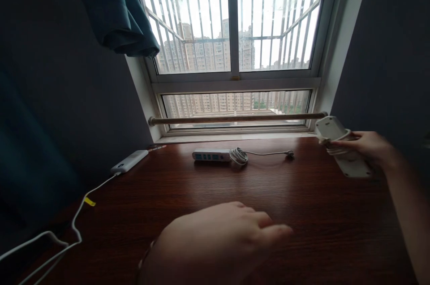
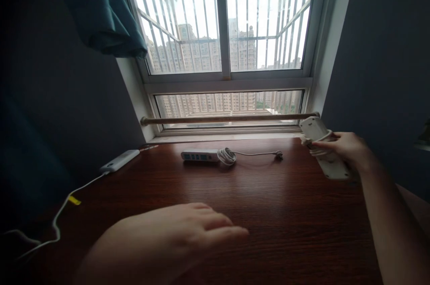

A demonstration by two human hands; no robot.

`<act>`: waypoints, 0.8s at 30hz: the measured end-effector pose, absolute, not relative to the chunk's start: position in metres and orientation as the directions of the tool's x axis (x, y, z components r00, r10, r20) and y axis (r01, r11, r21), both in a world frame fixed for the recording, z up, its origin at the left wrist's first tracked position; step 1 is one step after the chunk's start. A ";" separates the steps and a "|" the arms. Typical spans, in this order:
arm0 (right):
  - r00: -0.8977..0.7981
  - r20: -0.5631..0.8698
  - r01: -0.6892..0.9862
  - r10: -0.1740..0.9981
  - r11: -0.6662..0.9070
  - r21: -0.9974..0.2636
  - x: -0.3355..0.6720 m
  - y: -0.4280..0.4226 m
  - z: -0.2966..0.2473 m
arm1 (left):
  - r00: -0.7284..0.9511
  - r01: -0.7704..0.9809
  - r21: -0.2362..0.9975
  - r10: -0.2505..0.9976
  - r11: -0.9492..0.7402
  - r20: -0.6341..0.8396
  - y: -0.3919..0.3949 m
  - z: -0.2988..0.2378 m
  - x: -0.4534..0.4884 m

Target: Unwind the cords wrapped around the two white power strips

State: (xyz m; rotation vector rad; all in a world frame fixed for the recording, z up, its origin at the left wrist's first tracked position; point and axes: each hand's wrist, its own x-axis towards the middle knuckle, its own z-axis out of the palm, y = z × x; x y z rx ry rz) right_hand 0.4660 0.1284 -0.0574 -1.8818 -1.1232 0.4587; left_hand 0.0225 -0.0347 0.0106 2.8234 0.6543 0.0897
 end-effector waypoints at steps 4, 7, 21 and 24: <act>0.299 0.245 0.133 0.923 0.214 -0.968 0.350 0.116 -0.053 | 0.745 0.561 0.279 0.622 -0.780 0.241 0.015 -0.016 0.056; 0.136 0.339 -0.172 0.931 0.359 -0.917 0.279 0.108 -0.076 | 0.474 0.561 0.526 0.769 -0.639 0.429 0.050 -0.048 0.084; 0.019 0.285 -0.536 0.958 0.250 -0.807 0.212 0.073 -0.122 | 0.459 -0.068 0.975 0.862 -0.209 0.217 0.081 -0.109 0.068; 0.076 0.329 -0.448 0.941 0.327 -0.832 0.210 0.072 -0.127 | 0.509 -0.108 0.989 0.848 -0.105 0.146 0.083 -0.101 0.064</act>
